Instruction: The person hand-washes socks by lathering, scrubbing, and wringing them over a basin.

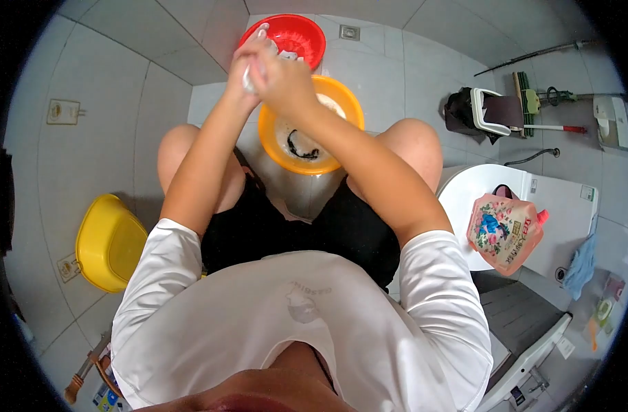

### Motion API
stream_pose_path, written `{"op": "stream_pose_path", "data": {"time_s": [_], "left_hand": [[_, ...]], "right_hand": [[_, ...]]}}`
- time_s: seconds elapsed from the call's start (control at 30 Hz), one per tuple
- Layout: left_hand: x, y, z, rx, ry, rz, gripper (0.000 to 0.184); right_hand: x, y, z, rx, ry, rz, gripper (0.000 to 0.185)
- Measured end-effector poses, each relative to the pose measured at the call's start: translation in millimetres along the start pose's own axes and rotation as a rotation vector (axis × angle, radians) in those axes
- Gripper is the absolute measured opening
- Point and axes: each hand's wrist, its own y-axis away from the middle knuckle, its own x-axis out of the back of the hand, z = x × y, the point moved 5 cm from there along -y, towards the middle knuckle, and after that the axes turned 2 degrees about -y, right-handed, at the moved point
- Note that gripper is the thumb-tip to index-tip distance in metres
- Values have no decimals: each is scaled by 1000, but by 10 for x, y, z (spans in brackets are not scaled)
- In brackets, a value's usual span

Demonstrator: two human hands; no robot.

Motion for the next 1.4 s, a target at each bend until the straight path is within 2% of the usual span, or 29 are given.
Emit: {"op": "stream_pose_path", "data": {"time_s": [0.03, 0.07, 0.1, 0.17, 0.2, 0.23, 0.3, 0.33, 0.37, 0.43, 0.47, 0.5, 0.57, 0.63, 0.67, 0.77, 0.83, 0.87, 0.9, 0.93, 0.97, 1.03, 1.07, 1.1, 1.13, 1.17, 1.23, 1.37, 1.4], "left_hand": [[-58, -34, 85, -39, 94, -124, 27], [-278, -28, 117, 103, 318, -564, 28], [-286, 17, 81, 105, 318, -564, 28], [-473, 235, -40, 166, -100, 32, 34], [-488, 217, -142, 193, -154, 88, 34], [-601, 255, -159, 197, -157, 83, 34], [-837, 381, -121, 219, -243, 46, 33], [-855, 366, -102, 196, -242, 1, 32], [-771, 345, -81, 199, -243, -7, 32], [-668, 335, -16, 264, -394, -131, 33], [-620, 350, -9, 332, -520, -107, 30], [-622, 358, -12, 345, -519, -114, 30], [-692, 375, 20, 279, -957, -216, 31], [-678, 391, 11, 343, -872, -201, 30], [-667, 366, 57, 311, -860, -137, 29], [-721, 347, 167, 258, -845, -43, 26], [-783, 359, 244, 165, -846, -52, 22], [-784, 367, 261, 163, -849, -50, 22], [-779, 378, 311, 94, -857, -25, 23], [-765, 391, 358, 26, -866, -2, 24], [-719, 401, 357, 30, -873, 2, 24], [-601, 415, 358, 56, -1085, 36, 29], [-626, 427, 395, 54, -1093, 37, 29], [-638, 436, 400, 133, -1266, 14, 30], [-636, 455, 396, 218, -1437, -9, 32], [-612, 438, 416, 219, -1442, -9, 32], [-583, 356, 526, 158, -1753, 10, 34], [-550, 323, 516, 163, -1658, 21, 32], [-528, 307, 446, 55, -1490, -46, 34]], "right_hand": [[39, -24, -46, 1, 0, 3, 23], [74, -66, -119, 62, 32, -31, 24], [101, -87, -172, 122, 65, -65, 24], [217, -174, -25, 84, 73, 13, 27], [335, -240, -6, 19, 61, 94, 27], [455, -288, 25, -46, 47, 173, 27], [638, -353, 103, -100, 80, 120, 31], [750, -372, 86, -131, -15, 128, 27], [871, -411, 38, -159, -110, 135, 23], [1102, -436, 50, -229, -39, 119, 27], [1161, -416, 124, -257, -73, 61, 28], [1205, -395, 208, -283, -106, 6, 28], [1152, -324, 491, -349, -223, 3, 27], [1050, -295, 655, -397, -554, 88, 22], [1000, -293, 718, -402, -554, 97, 22], [835, -265, 844, -425, -519, 62, 30], [694, -277, 809, -464, -894, -8, 43], [700, -227, 747, -569, -995, -39, 57], [666, -214, 713, -572, -1002, -42, 57], [645, -212, 658, -480, -979, -49, 60], [636, -206, 609, -389, -955, -53, 64], [687, -214, 562, -366, -994, -51, 64], [762, -234, 509, -390, -838, -46, 60], [840, -252, 454, -412, -681, -40, 56], [900, -265, 387, -421, -718, -24, 49], [913, -252, 394, -421, -722, -21, 49], [938, -255, 438, -449, -695, -16, 48], [961, -183, 517, -407, -583, -13, 45], [987, -123, 525, -380, -494, 14, 40]]}}
